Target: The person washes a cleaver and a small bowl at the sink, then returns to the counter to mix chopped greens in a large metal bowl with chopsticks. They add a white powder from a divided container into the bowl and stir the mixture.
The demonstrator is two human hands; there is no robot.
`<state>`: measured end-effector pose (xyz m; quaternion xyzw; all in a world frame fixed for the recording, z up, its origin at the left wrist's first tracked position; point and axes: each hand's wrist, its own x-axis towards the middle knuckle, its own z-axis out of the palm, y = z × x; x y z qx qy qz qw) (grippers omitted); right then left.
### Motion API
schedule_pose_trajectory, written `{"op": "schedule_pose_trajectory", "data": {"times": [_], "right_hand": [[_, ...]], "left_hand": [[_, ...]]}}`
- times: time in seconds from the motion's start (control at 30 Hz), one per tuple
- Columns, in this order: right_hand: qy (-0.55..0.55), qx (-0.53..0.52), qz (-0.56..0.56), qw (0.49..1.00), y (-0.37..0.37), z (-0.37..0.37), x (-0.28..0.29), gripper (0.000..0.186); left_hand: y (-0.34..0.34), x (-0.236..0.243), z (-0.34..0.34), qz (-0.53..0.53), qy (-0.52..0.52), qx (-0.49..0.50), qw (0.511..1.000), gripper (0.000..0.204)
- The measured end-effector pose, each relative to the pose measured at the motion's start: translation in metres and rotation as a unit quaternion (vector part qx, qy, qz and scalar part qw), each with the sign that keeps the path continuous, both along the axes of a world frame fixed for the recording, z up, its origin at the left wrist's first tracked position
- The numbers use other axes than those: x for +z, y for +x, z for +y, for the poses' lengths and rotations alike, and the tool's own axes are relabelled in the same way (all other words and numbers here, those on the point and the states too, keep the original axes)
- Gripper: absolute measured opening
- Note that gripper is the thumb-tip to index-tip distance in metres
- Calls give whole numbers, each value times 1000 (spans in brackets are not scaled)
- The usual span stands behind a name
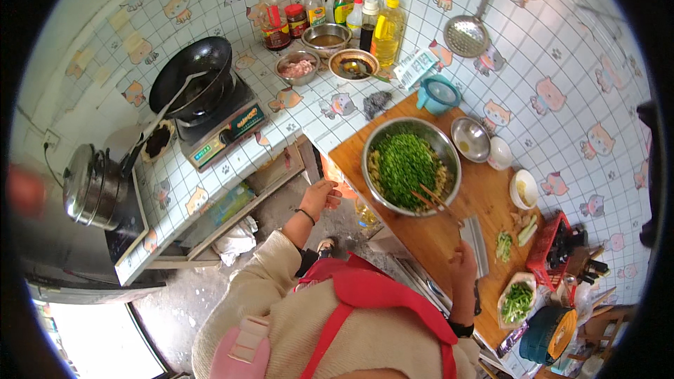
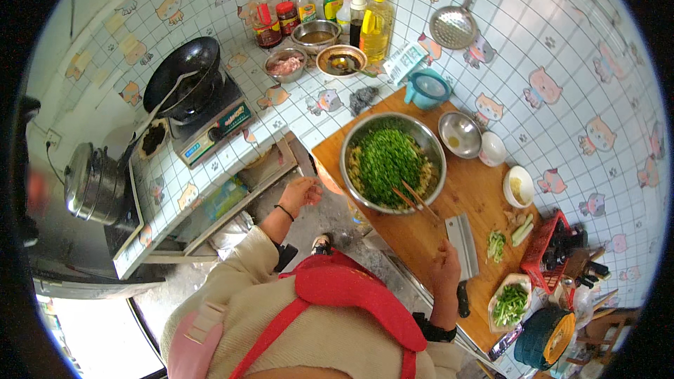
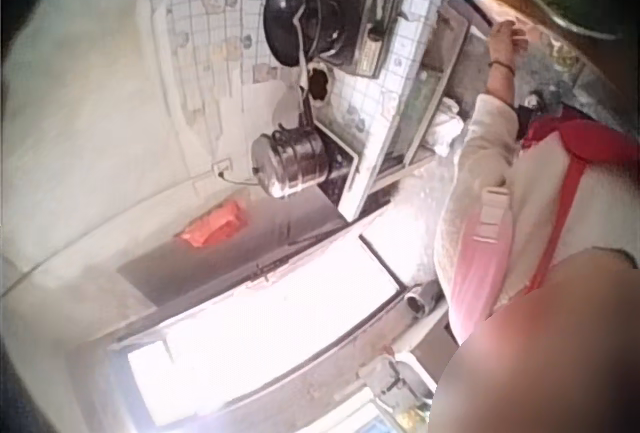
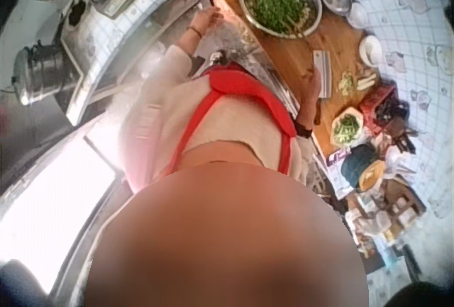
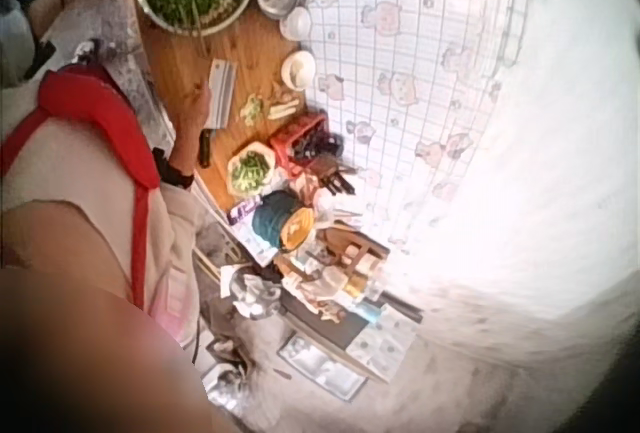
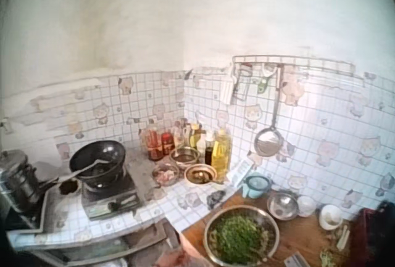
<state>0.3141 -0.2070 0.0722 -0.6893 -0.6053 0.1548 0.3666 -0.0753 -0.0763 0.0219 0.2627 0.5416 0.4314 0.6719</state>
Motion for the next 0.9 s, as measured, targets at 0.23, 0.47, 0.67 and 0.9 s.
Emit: {"op": "schedule_pose_trajectory", "data": {"times": [0.23,0.47,0.67,0.9], "right_hand": [[-68,-22,264,962,-69,48,20,54],[10,-18,287,958,-94,88,49,28],[71,72,256,961,-90,120,55,12],[-75,-7,347,935,-73,128,86,17]], "left_hand": [[-26,-1,56,-15,-22,-62,998,28],[-3,7,76,-26,37,-156,987,29],[19,29,78,-41,56,-148,986,34],[29,49,67,83,106,-113,984,28]]}}
